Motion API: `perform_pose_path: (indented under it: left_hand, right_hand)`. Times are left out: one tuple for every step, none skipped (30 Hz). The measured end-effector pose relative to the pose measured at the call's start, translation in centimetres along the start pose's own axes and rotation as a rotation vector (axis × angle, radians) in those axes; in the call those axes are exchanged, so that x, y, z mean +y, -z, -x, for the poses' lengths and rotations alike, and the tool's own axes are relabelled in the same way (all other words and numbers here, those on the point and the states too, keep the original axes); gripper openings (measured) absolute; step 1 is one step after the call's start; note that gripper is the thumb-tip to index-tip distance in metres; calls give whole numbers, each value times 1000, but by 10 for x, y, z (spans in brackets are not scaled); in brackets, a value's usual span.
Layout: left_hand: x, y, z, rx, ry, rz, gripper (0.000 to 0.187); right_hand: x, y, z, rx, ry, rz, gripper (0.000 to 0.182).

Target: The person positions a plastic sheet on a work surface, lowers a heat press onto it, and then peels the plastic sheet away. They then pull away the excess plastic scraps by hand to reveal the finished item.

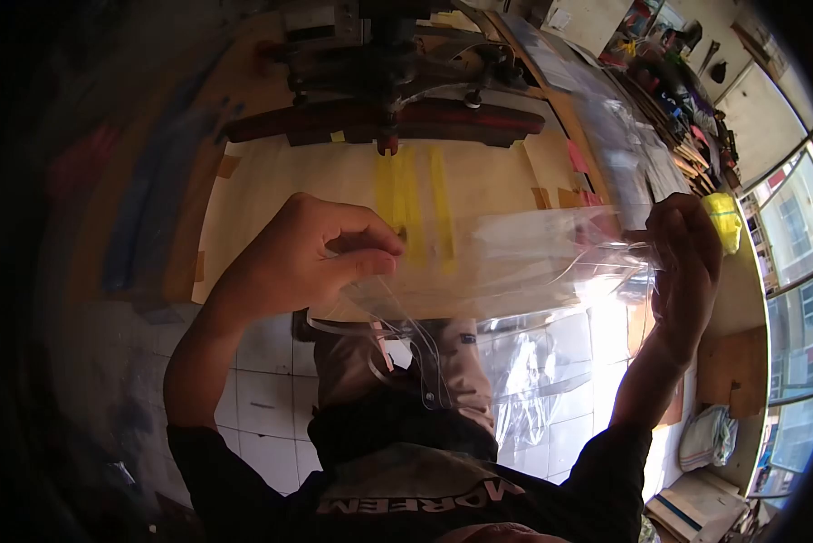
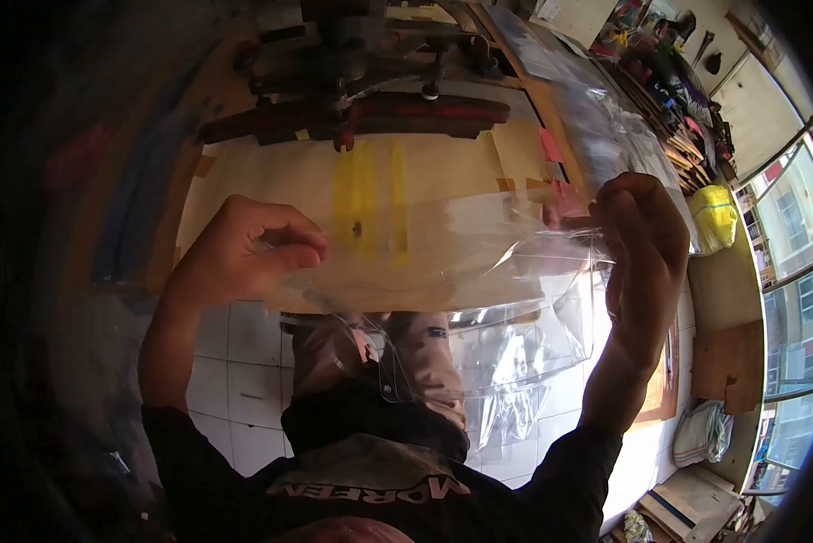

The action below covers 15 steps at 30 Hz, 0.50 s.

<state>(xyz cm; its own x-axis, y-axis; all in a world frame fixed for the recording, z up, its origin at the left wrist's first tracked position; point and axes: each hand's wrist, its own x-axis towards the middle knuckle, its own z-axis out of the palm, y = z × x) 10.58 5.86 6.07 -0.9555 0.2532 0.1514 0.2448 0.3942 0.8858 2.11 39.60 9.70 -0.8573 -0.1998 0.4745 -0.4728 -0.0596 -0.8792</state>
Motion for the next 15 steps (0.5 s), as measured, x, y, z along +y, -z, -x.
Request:
perform_pose_path:
  left_hand:
    - [-2,-1,3,9,-1,0,12]
    - [-3,-2,7,59,-13,130,12]
    - [-5,-2,10,112,-26,260,13]
    - [-7,-3,11,132,-28,260,13]
    - [-9,-6,11,179,-92,439,14]
    - [-9,-8,11,230,-161,618,15]
    - [-7,-11,12,258,-166,615,15]
    - [-4,-14,12,316,-191,648,15]
    - [-2,-17,13,370,-217,679,16]
    - [1,-18,12,401,-213,664,15]
    - [4,-19,13,417,-218,660,15]
    - [8,-20,13,453,-206,649,15]
    - [10,-21,13,485,-193,640,16]
    - [9,-22,12,504,-225,612,17]
    - [10,-21,12,508,-228,614,17]
  right_hand:
    - [-2,1,-1,-8,5,-1,10]
    - [-6,3,-1,34,1,13,10]
    - [-9,3,-2,72,-3,27,10]
    - [-13,5,-2,106,-17,62,10]
    - [-14,7,-4,100,15,67,10]
    - [-13,12,-6,115,40,92,10]
    - [-13,12,-7,130,67,115,11]
    - [-16,9,-6,175,42,119,12]
    - [-15,9,-6,217,27,136,13]
    - [-14,10,-7,233,27,154,13]
    - [-12,11,-7,252,26,175,12]
    - [-11,11,-7,240,32,172,12]
    - [-11,12,-6,238,20,158,12]
    - [-10,13,-6,239,6,147,12]
    - [-8,13,-6,235,9,149,12]
